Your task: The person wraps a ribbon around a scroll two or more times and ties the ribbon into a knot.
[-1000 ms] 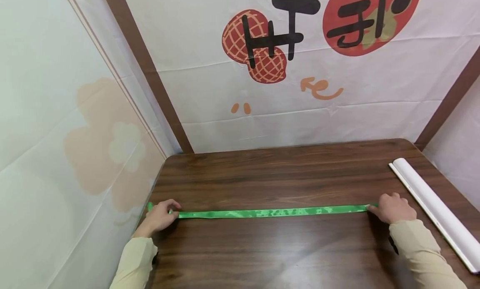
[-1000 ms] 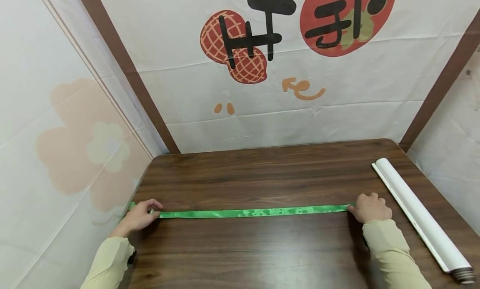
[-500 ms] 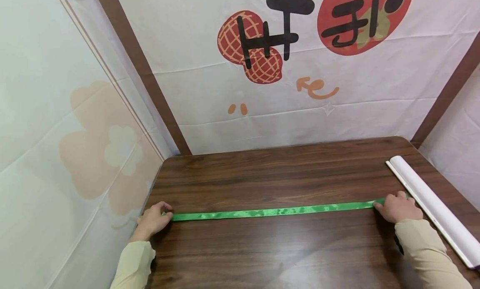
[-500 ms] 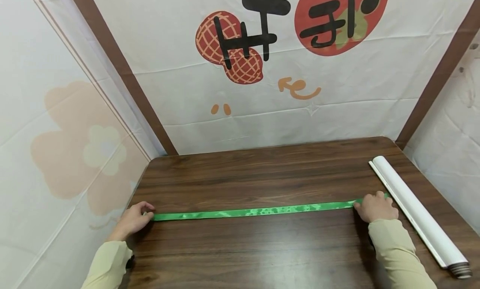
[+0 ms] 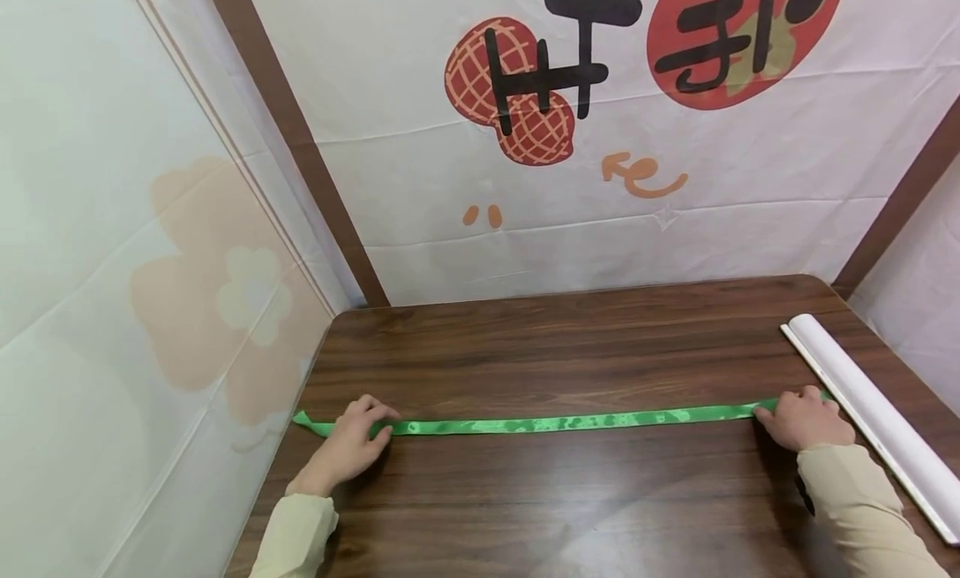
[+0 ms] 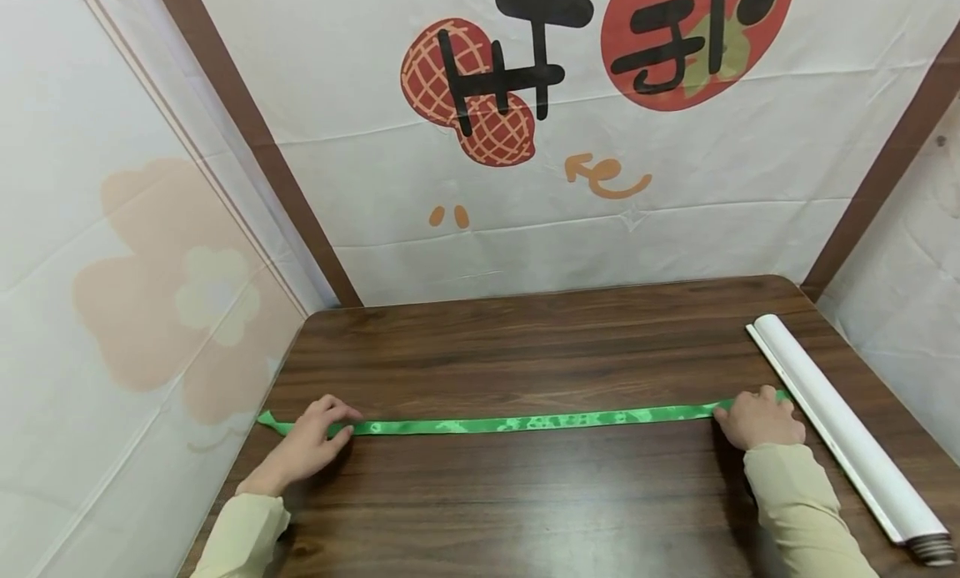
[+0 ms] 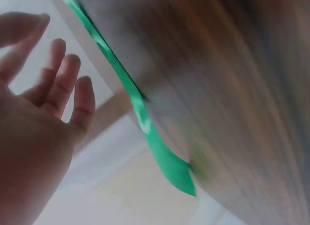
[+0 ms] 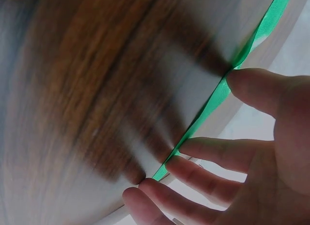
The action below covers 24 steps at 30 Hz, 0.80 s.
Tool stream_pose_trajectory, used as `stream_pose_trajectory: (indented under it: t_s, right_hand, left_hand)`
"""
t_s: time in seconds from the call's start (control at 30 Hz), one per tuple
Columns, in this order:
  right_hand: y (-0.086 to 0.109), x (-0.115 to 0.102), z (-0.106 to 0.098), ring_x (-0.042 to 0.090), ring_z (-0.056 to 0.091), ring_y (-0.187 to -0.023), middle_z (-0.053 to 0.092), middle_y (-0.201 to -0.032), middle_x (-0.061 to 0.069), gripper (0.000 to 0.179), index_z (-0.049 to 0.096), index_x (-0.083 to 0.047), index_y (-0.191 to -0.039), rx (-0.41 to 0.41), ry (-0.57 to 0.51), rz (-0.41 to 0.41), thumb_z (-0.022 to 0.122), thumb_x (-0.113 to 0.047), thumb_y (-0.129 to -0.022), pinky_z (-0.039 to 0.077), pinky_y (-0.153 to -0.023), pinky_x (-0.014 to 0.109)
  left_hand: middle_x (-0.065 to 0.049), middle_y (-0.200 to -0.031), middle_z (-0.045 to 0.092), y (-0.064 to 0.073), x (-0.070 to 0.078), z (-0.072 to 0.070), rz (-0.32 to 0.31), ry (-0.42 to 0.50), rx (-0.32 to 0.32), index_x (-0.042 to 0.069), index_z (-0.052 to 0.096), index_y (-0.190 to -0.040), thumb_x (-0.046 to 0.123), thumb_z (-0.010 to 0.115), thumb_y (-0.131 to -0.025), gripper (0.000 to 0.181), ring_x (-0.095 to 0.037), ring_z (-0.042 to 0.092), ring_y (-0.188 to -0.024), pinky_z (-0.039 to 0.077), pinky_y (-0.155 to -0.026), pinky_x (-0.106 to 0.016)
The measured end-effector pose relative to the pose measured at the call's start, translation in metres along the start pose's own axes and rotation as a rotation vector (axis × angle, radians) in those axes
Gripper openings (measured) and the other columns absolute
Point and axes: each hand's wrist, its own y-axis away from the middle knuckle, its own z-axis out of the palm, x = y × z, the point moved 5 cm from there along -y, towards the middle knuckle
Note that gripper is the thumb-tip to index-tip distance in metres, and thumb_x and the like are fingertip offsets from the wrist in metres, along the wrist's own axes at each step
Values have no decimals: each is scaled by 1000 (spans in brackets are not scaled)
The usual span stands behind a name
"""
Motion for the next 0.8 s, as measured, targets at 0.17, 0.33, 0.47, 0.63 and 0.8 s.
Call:
stream_pose_trajectory:
  t_s: [0.17,0.33,0.47,0.63,0.8]
  right_hand:
    - [2,7,-1,64,40,-101,37,-112,43,59,51,19,-114,9,-7,4,49,-37,-96,43,-70,67]
    - [1,7,0,63,42,-98,38,-110,42,59,52,19,-114,16,-5,-6,48,-38,-96,43,-68,65]
    - [-2,6,-2,63,42,-99,39,-110,41,59,52,18,-115,27,-9,0,48,-37,-95,43,-68,66]
    - [-5,5,-1,63,40,-102,38,-113,40,61,50,19,-118,13,-11,16,50,-37,-94,43,-71,67]
    - [-6,7,0,63,40,-104,37,-117,40,59,50,17,-119,33,-7,18,52,-36,-94,43,-73,68]
  left_hand:
    - [-3,-111,53,-1,20,12,54,-79,-63,18,68,-117,17,63,-93,25,-28,50,-104,41,-81,-48]
    - [-5,-116,51,6,21,18,34,-111,-117,19,65,-126,21,63,-93,33,-31,47,-109,39,-87,-56]
    - [-8,-122,49,10,18,21,1,-96,-142,21,62,-131,26,61,-94,37,-27,45,-106,37,-88,-54]
    - [-8,-128,45,13,16,21,-37,-84,-168,25,59,-134,33,59,-96,39,-21,42,-101,35,-84,-47]
    - [-6,-128,46,12,18,22,-41,-83,-165,26,59,-134,36,56,-97,38,-21,42,-100,36,-83,-47]
